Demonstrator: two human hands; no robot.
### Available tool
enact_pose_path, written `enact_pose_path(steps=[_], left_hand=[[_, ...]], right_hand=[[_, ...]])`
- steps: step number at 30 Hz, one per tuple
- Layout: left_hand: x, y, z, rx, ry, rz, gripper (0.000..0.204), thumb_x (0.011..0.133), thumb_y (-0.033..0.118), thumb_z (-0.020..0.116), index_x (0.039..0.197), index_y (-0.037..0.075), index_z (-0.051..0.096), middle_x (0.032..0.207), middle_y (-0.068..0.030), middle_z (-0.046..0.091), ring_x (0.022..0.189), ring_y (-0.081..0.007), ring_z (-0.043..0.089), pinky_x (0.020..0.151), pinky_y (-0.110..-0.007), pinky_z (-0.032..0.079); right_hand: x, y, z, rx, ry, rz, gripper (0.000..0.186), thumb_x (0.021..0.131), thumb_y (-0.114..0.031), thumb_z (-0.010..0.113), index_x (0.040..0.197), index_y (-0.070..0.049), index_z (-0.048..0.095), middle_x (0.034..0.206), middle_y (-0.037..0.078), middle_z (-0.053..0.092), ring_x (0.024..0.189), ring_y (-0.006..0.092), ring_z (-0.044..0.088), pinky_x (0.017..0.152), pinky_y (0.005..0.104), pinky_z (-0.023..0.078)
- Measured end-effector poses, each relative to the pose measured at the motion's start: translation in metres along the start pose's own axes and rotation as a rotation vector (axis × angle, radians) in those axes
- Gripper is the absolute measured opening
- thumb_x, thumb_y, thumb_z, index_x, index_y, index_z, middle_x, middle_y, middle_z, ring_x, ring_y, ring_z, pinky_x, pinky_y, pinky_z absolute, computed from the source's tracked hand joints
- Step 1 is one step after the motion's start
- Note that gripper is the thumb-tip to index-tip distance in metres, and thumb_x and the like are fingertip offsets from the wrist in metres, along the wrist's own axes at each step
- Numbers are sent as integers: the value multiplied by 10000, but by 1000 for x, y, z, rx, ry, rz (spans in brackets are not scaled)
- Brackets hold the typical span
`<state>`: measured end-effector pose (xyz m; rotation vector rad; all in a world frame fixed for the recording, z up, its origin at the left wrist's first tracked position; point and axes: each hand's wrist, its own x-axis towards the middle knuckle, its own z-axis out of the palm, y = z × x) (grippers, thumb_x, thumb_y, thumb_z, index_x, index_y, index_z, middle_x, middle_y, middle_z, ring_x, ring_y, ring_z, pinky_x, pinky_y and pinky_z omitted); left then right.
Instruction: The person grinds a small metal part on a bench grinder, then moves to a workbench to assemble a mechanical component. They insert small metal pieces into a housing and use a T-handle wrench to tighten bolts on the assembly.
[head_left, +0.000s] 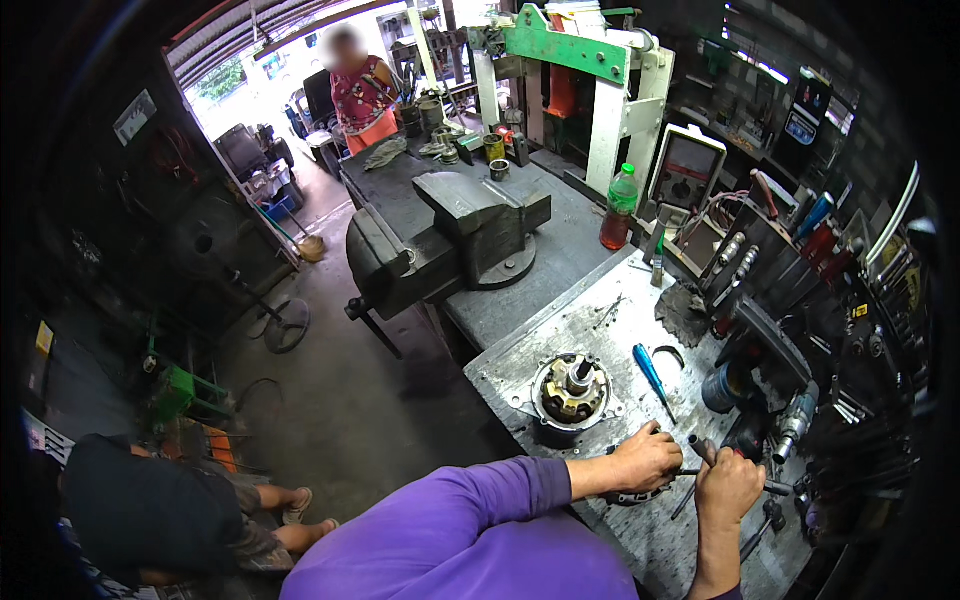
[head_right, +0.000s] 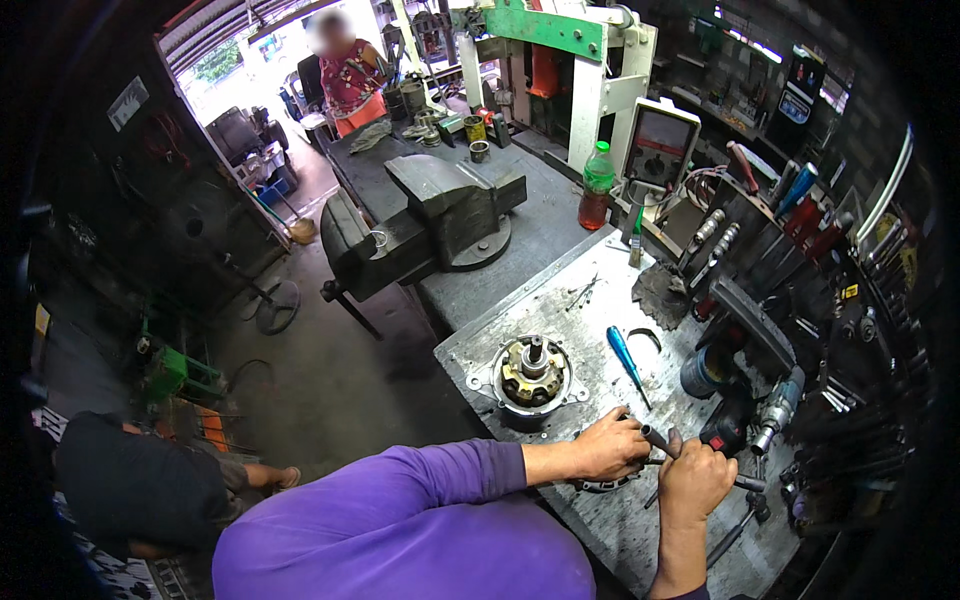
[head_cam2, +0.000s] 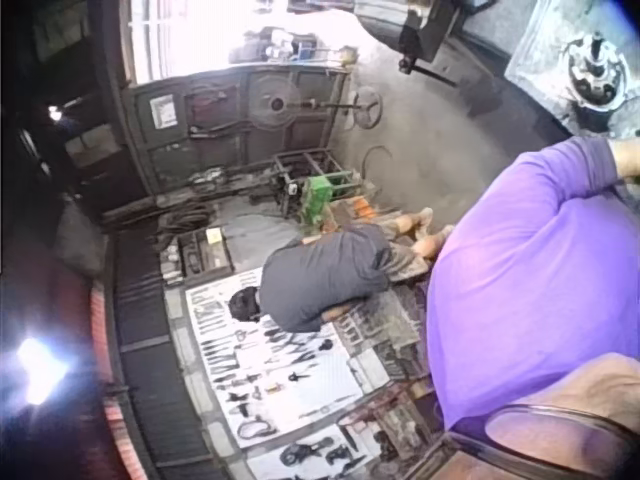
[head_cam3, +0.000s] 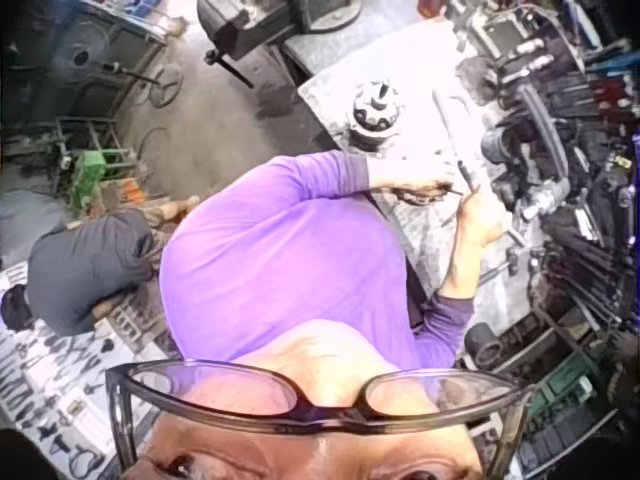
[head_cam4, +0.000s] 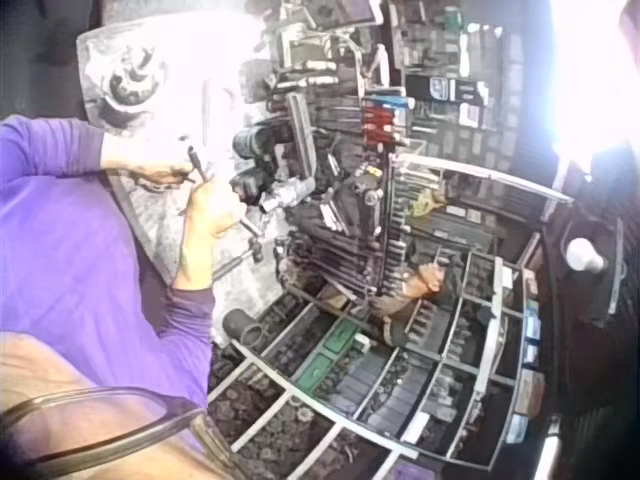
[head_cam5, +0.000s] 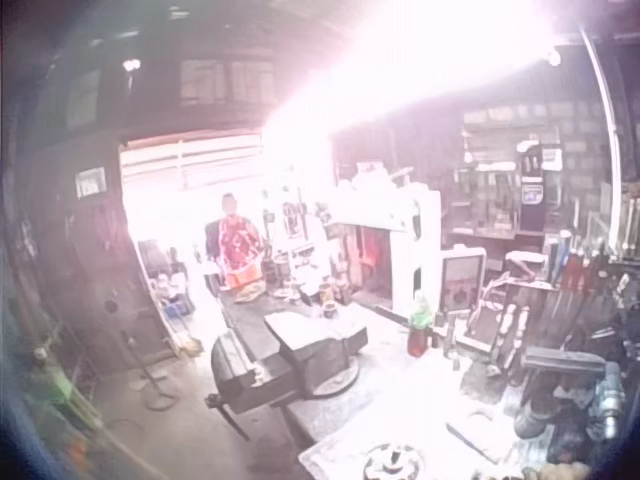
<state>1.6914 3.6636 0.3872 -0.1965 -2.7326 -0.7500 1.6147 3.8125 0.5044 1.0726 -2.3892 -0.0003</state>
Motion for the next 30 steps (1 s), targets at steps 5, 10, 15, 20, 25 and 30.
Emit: enact_pose_path(steps=[5,10,15,20,25,30], left_hand=[[0,-1,-3,-76,14,-13,305,819,317,785,1063,152,706,1167,-25,703,1197,-238,625,1094,-538,401],[2,-2,-4,-110,-21,-47,281,816,313,779,1024,140,707,1122,-39,702,1181,-251,627,1098,-534,395],[4,-1,-6,-117,-64,-80,283,806,313,780,1003,130,692,1097,-40,690,1179,-256,622,1113,-531,392],[2,-1,-4,-87,-40,-50,328,806,303,779,1063,123,686,1099,-44,668,1201,-254,614,1152,-559,380],[-2,-2,0,-24,60,20,243,837,254,722,1051,139,711,1099,-54,679,1140,-257,636,1119,-541,406],[-2,-2,-1,-45,101,50,227,866,293,730,1017,128,689,1058,-43,692,1129,-256,650,1083,-527,410]], right_hand=[[38,24,-13,267,18,-643,388,880,-331,755,646,-98,552,695,90,542,749,307,544,849,487,436],[53,18,-9,326,48,-824,372,821,-347,727,643,-100,513,709,84,479,756,302,520,905,516,434],[39,14,-3,342,148,-707,345,827,-274,700,637,-100,469,687,83,450,724,297,509,865,492,433],[41,9,-2,298,118,-619,353,846,-242,715,624,-105,478,659,84,484,669,292,513,763,472,417],[18,-18,-4,52,122,-104,337,897,-191,730,643,-84,537,656,117,556,654,325,539,722,473,402],[16,7,-12,178,91,-299,336,878,-272,738,670,-100,539,712,90,552,743,304,552,796,481,419]])
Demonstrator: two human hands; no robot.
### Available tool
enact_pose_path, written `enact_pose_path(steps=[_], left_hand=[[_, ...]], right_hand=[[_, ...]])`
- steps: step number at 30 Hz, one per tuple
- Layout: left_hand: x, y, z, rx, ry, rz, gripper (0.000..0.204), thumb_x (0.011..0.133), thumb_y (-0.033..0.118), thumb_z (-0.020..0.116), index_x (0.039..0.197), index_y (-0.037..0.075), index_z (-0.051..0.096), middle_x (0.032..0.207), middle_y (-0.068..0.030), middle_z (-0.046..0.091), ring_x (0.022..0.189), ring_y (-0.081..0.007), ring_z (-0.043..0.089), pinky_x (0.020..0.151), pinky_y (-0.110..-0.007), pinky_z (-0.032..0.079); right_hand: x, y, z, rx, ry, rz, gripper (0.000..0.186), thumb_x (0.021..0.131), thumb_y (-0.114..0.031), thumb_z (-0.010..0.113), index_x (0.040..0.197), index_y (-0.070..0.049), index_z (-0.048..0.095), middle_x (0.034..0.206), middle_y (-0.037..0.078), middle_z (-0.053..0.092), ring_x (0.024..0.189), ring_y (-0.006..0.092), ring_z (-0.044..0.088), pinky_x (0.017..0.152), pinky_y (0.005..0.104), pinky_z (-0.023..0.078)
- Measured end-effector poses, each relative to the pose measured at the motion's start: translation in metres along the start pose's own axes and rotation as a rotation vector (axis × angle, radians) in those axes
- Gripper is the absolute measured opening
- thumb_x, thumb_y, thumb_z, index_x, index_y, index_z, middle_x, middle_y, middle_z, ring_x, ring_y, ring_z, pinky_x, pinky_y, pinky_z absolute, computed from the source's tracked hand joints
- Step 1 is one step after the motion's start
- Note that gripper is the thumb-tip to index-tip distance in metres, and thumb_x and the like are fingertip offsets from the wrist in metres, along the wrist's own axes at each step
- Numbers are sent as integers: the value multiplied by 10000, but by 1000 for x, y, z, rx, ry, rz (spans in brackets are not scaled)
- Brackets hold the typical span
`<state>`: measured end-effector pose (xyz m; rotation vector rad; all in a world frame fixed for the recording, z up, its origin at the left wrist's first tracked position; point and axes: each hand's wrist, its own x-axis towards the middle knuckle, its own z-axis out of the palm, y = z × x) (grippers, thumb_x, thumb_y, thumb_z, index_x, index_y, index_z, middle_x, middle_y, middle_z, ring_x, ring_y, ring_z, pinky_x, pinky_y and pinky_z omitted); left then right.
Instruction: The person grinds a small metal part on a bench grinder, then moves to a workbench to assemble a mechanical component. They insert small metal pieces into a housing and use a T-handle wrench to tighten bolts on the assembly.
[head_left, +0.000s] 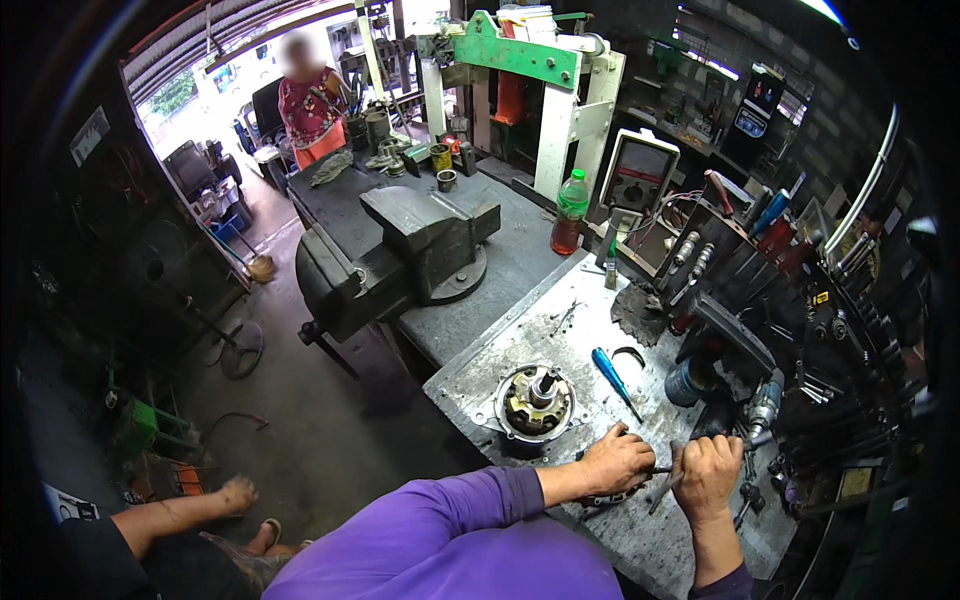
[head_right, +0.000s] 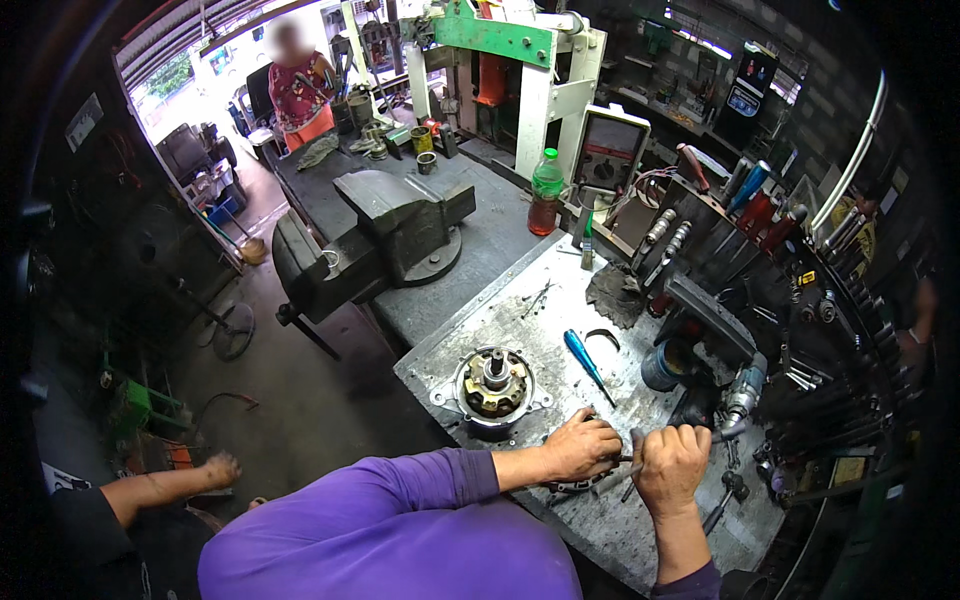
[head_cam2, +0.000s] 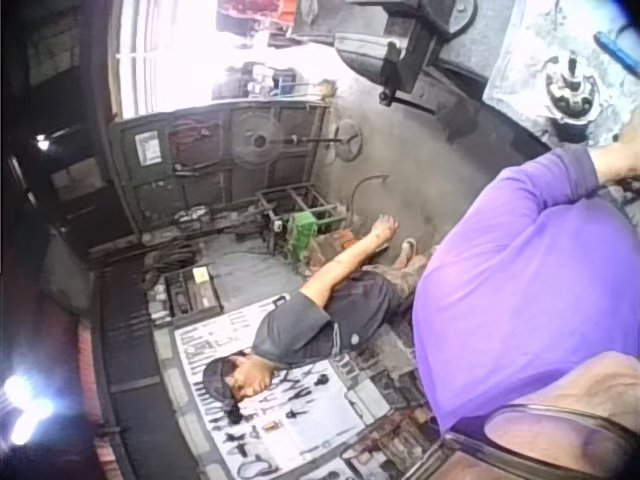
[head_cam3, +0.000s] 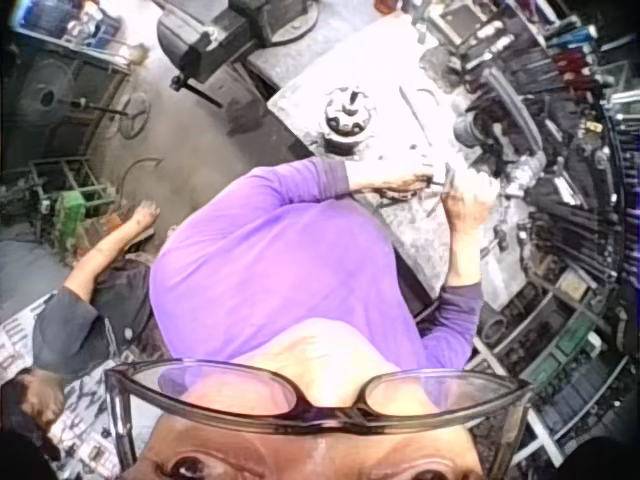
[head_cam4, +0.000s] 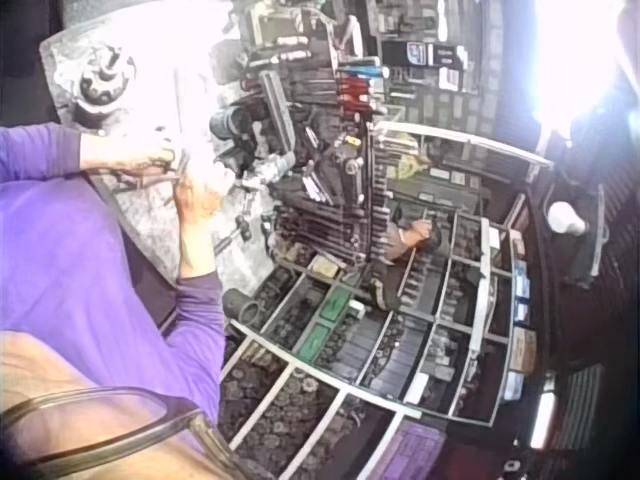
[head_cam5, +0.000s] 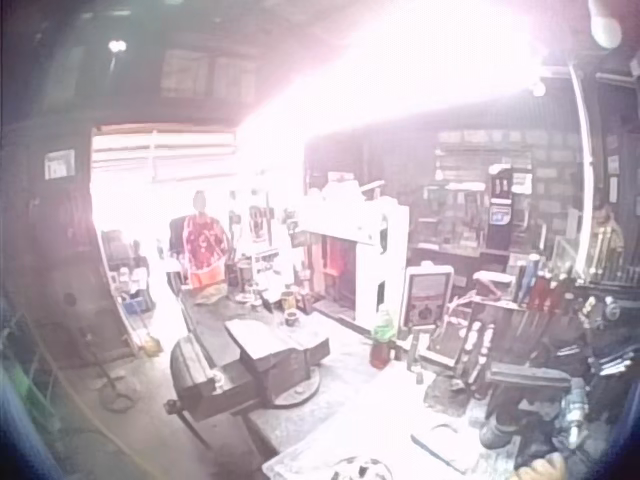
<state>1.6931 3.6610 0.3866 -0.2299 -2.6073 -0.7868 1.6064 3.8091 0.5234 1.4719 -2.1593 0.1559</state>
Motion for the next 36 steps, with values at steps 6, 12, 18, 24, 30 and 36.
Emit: enact_pose_path(steps=[6,12,18,24,30,36], left_hand=[[2,2,-5,12,-57,-54,270,849,327,753,1015,125,685,1056,-49,700,1144,-257,653,1086,-525,406],[5,3,-9,-23,-110,-100,298,838,314,753,1045,109,692,1073,-59,704,1189,-257,638,1112,-518,399],[6,5,-8,15,-134,-101,320,820,297,772,1061,101,696,1110,-52,693,1199,-242,616,1118,-495,394],[5,4,-7,-30,-73,-59,232,835,236,730,1005,88,674,1039,-73,680,1158,-272,617,1129,-546,398],[6,4,-4,8,-98,-56,224,838,227,718,1003,83,671,1049,-72,682,1162,-279,615,1127,-567,390],[2,-2,4,108,-74,-25,215,881,283,694,1013,115,673,1052,-38,684,1138,-238,621,1099,-502,411]], right_hand=[[30,33,-5,161,-104,-623,326,843,-366,729,688,-135,559,734,25,534,791,248,561,976,474,450],[37,32,2,120,-103,-484,334,806,-322,758,641,-125,544,737,49,528,794,252,571,1046,476,453],[25,32,13,185,-1,-490,329,787,-291,763,627,-123,530,671,43,491,710,248,532,918,449,445],[21,11,14,107,33,-221,279,755,-227,725,602,-118,519,641,64,504,651,260,506,797,435,430],[23,13,14,113,38,-243,285,757,-192,715,592,-114,497,603,70,499,634,265,525,689,433,399],[13,-12,18,-37,146,63,291,822,-131,751,613,-74,557,631,122,578,656,310,541,745,462,420]])
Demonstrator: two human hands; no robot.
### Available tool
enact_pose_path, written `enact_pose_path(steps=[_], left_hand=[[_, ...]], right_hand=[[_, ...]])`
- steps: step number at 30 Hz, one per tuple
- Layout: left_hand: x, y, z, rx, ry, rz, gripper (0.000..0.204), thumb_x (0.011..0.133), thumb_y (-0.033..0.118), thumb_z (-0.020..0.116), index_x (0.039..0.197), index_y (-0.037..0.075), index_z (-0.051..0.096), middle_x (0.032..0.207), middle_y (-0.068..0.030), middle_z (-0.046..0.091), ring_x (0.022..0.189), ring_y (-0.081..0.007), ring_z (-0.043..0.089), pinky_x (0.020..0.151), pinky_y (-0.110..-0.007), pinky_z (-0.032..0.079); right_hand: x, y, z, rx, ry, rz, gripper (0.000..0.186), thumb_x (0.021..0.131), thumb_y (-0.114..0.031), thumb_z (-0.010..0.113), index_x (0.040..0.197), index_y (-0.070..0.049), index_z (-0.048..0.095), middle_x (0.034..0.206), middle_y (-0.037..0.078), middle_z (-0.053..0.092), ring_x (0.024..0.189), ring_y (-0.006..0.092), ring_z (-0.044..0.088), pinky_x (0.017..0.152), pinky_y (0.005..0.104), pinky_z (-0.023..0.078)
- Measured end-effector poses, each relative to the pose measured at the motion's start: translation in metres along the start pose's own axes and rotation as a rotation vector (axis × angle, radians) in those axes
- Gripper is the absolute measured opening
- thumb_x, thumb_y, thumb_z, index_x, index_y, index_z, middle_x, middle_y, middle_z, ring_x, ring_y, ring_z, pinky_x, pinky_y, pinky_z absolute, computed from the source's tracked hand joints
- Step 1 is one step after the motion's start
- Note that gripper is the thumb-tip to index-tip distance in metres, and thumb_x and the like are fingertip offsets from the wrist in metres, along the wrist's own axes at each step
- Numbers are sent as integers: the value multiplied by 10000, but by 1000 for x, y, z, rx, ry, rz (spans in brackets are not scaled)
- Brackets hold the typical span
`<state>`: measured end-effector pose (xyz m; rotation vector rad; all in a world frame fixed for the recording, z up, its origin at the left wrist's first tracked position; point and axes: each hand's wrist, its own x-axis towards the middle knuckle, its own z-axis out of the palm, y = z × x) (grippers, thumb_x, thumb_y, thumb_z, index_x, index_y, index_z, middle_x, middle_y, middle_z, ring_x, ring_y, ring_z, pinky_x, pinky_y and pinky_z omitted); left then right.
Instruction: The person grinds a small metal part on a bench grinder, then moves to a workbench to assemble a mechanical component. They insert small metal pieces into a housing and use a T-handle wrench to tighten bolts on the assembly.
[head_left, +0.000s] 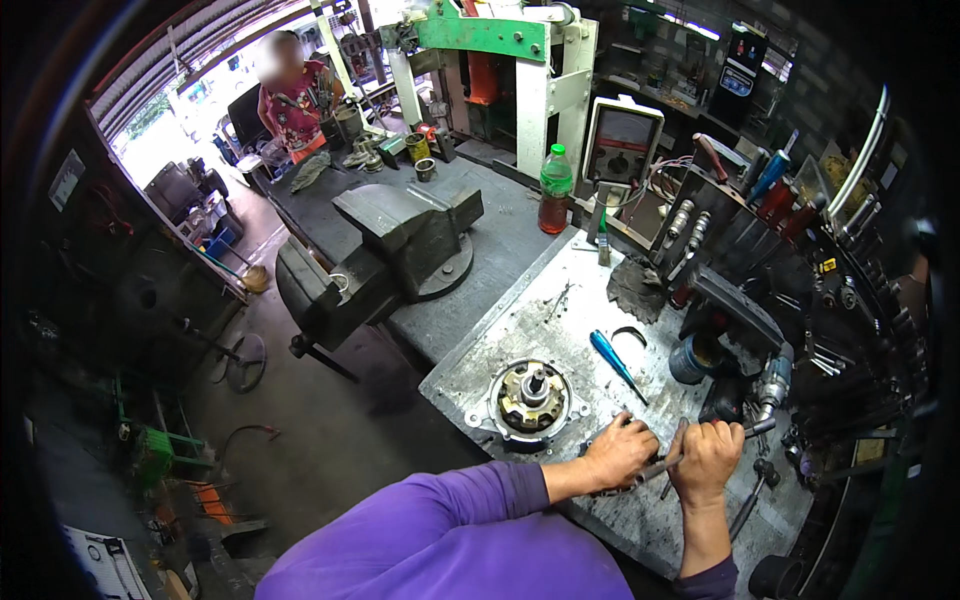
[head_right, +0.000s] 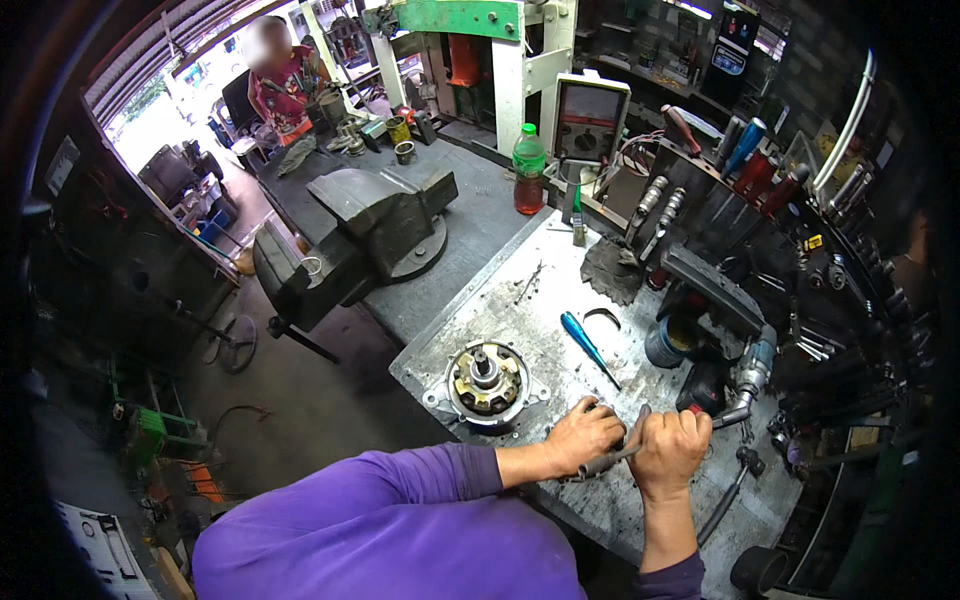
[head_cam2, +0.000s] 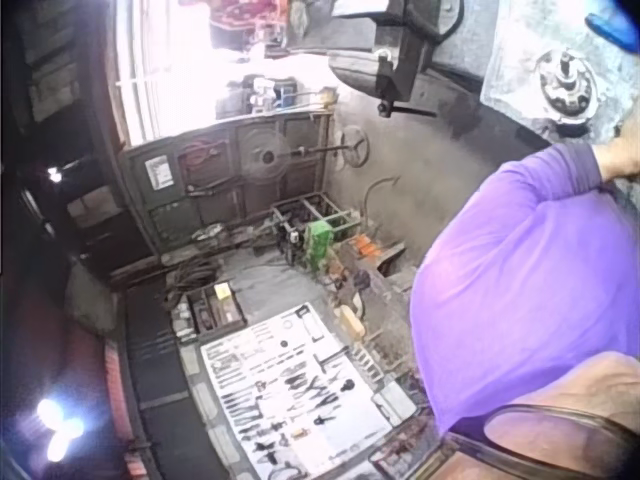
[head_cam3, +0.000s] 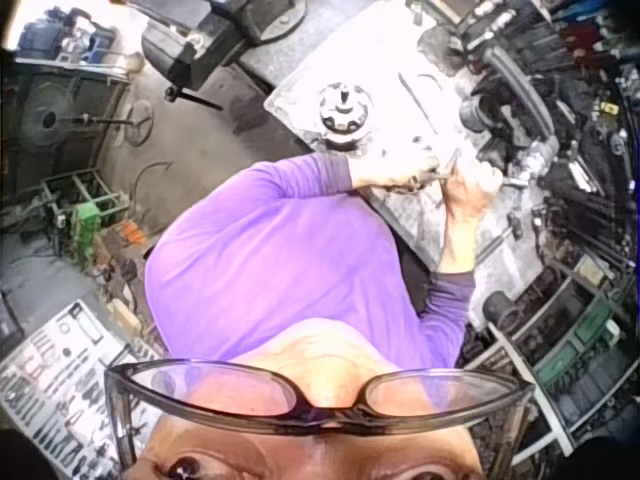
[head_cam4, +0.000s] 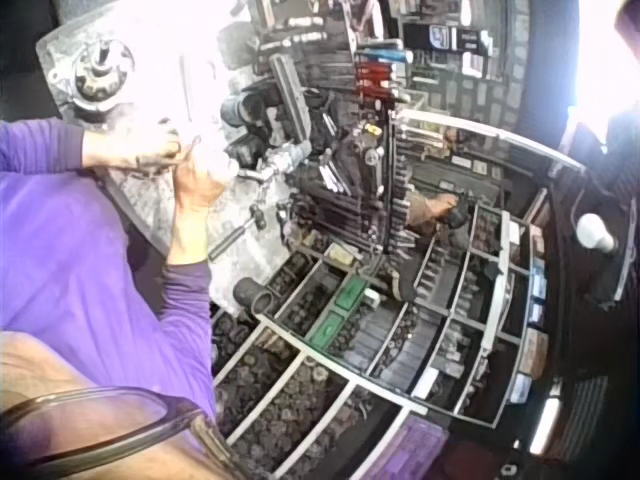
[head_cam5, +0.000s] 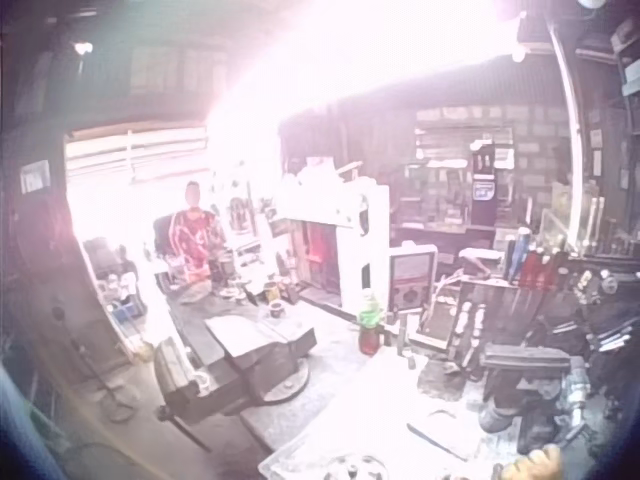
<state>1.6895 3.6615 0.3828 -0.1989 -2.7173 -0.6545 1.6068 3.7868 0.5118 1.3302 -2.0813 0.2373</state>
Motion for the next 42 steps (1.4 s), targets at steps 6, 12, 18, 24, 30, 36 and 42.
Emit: enact_pose_path(steps=[6,12,18,24,30,36,42], left_hand=[[-1,1,-3,-95,39,-1,257,835,264,747,1028,104,689,1068,-56,703,1146,-260,641,1118,-547,408],[0,3,-12,-107,36,1,268,867,327,749,1013,108,695,1051,-56,709,1143,-263,646,1089,-514,418],[-1,0,-13,-167,52,-9,290,867,341,763,1029,112,692,1053,-51,707,1156,-255,643,1100,-518,410],[2,2,-13,-129,10,-54,299,850,335,784,1035,117,696,1059,-52,704,1165,-256,639,1101,-513,409],[5,4,-19,-133,-18,-68,318,822,330,797,1027,107,700,1065,-66,707,1144,-270,644,1084,-494,421],[4,2,-16,-105,-19,-61,336,799,355,802,969,92,679,1040,-65,688,1139,-265,628,1086,-480,428],[15,-9,-20,-188,-119,125,298,779,330,789,928,83,716,999,-85,707,1095,-278,653,1030,-468,447]], right_hand=[[-3,10,-13,53,-102,-165,313,837,-188,739,624,-86,533,656,102,540,693,298,543,814,464,443],[14,35,-13,235,-127,-468,339,801,-283,767,646,-104,525,690,80,511,749,289,551,908,481,460],[16,26,-13,125,-175,-273,347,808,-290,780,652,-110,527,703,70,504,759,281,542,917,480,448],[22,38,-21,247,-192,-598,289,823,-340,730,702,-134,568,762,23,529,806,228,581,1082,499,446],[32,49,-12,156,-294,-629,302,809,-407,757,773,-126,652,907,53,619,1021,244,642,1263,568,325],[23,53,-9,250,-251,-679,288,768,-366,779,744,-122,628,942,73,648,1137,281,660,1299,585,253],[23,59,-6,241,-269,-661,258,771,-331,772,723,-129,620,894,60,643,1073,271,672,1270,581,302]])
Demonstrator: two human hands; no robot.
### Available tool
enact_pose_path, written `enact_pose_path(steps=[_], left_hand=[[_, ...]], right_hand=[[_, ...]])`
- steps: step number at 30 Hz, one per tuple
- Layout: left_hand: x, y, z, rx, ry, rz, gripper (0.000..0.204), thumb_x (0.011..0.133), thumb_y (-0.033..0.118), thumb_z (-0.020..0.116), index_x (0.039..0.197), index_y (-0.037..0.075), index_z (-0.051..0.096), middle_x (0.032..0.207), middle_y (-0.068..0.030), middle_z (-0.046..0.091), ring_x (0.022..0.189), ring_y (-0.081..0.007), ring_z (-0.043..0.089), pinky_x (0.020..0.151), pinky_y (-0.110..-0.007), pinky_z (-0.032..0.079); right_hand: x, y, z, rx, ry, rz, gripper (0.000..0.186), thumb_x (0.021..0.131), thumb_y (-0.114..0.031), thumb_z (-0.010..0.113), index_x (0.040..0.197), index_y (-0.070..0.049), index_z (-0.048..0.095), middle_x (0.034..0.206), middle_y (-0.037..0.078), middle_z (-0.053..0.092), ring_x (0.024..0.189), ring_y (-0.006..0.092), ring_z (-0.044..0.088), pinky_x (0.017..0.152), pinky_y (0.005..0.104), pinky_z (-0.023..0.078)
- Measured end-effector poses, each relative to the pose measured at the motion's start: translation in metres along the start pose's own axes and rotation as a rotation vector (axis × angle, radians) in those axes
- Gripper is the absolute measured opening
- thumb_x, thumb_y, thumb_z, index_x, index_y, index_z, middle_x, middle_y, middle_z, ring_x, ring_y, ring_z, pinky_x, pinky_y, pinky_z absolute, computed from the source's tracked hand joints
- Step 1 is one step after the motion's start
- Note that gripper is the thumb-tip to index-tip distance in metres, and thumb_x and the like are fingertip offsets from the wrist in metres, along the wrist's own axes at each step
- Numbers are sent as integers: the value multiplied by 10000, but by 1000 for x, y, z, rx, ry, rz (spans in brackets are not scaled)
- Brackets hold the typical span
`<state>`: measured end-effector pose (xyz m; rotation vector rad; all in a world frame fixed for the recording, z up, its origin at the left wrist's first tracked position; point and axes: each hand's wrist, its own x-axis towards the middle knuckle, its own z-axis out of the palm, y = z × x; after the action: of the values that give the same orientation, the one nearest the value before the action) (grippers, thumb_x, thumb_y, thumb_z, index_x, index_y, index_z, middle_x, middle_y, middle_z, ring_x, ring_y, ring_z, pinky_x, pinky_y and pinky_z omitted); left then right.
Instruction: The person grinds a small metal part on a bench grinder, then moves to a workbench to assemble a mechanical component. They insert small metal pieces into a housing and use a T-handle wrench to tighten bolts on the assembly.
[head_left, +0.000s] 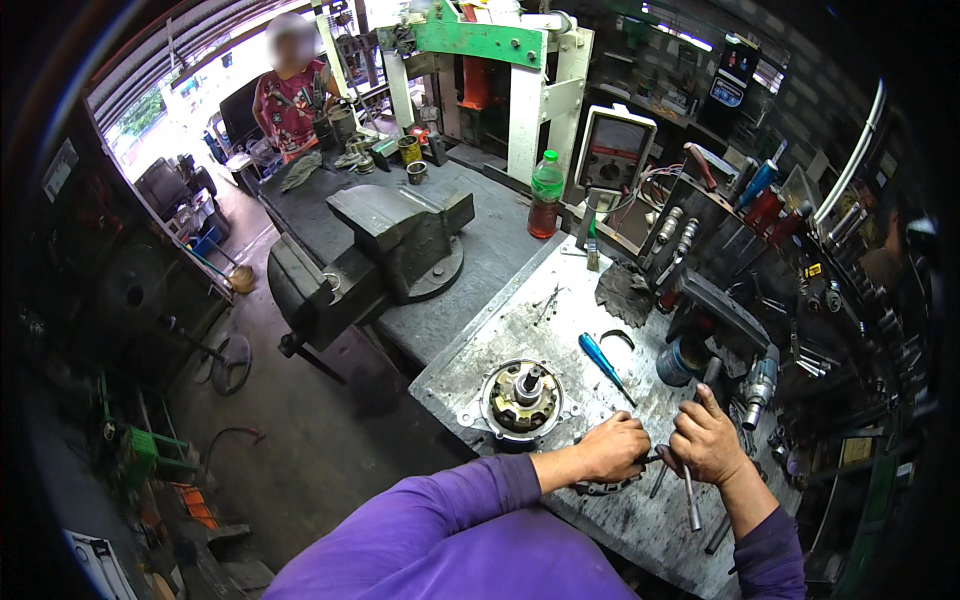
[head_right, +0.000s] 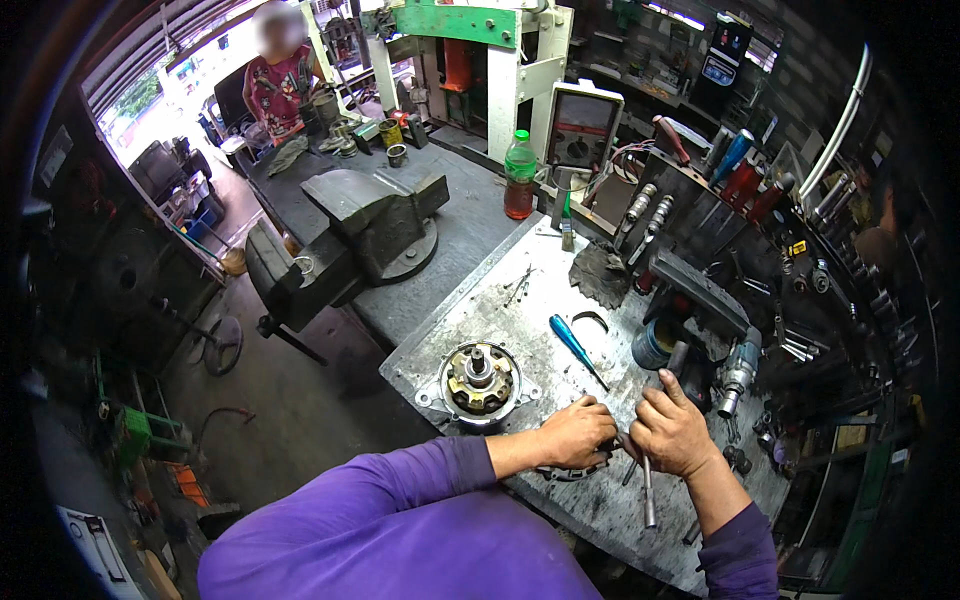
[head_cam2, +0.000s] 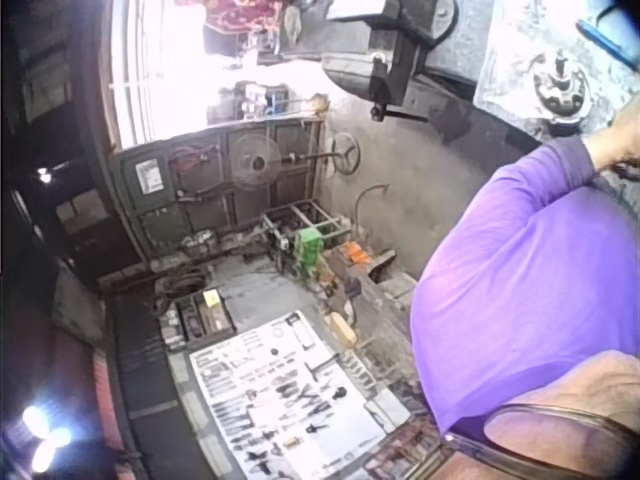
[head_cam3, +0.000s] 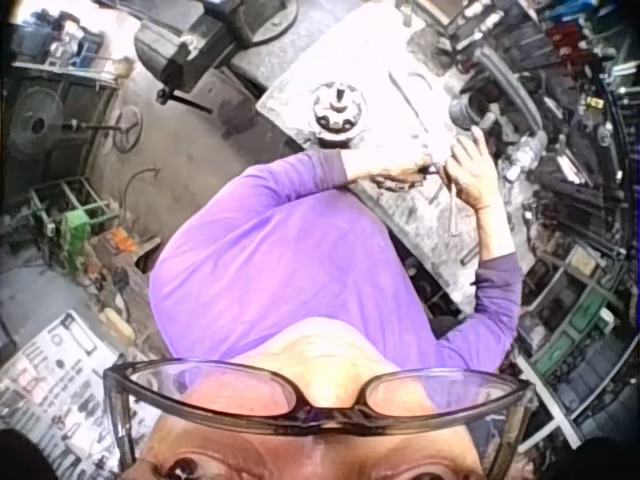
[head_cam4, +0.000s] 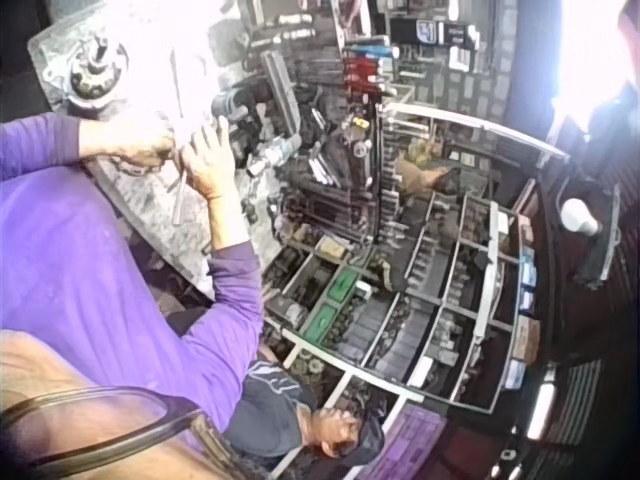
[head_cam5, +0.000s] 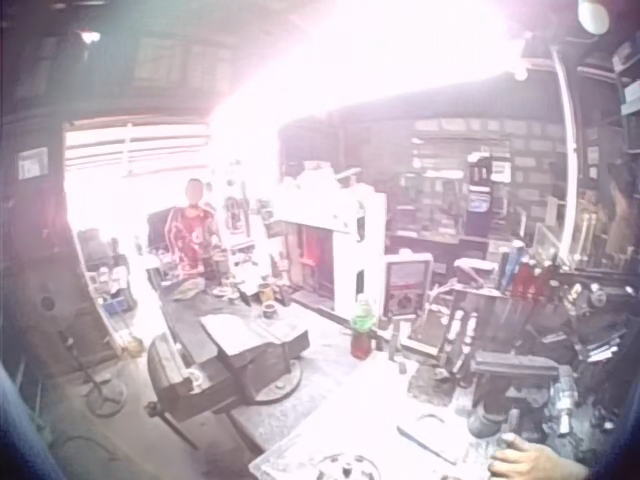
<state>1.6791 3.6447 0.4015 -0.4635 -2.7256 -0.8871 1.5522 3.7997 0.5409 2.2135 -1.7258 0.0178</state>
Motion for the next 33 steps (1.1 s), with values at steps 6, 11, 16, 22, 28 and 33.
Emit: enact_pose_path(steps=[6,11,16,22,28,33], left_hand=[[8,-11,-8,-17,-116,202,308,765,326,806,952,99,714,1036,-77,706,1168,-258,635,1055,-523,435],[-10,8,6,31,129,52,250,802,284,756,961,102,691,1013,-58,681,1186,-244,632,1081,-523,407],[-9,6,3,-17,52,48,195,819,262,730,920,109,664,1003,-52,673,1107,-236,659,1085,-527,398],[-11,5,10,-32,72,35,195,814,251,744,934,115,671,1024,-42,666,1128,-223,655,1092,-610,384],[-11,6,8,-37,61,32,230,820,269,754,972,112,683,1031,-38,664,1142,-223,653,1114,-631,381],[-11,6,5,-17,-54,-1,312,805,293,793,1035,103,703,1115,-58,680,1247,-225,621,1142,-615,377]], right_hand=[[-8,-23,-1,-11,76,56,252,744,-285,756,659,-138,569,767,45,585,891,252,649,1195,549,392],[-14,-30,-1,-15,100,136,283,772,-292,747,649,-134,546,717,36,544,839,233,621,1131,506,420],[-15,-30,2,21,81,216,338,812,-323,745,634,-130,533,704,45,524,767,254,565,1027,491,447],[-11,-46,6,6,103,414,349,857,-303,741,628,-114,558,682,66,503,735,281,527,961,501,430],[-5,-50,5,-8,96,433,338,846,-269,742,617,-104,556,656,75,514,714,285,523,896,488,432],[0,-46,1,-13,100,391,312,732,-242,799,597,-108,553,643,61,505,682,280,499,835,474,426]])
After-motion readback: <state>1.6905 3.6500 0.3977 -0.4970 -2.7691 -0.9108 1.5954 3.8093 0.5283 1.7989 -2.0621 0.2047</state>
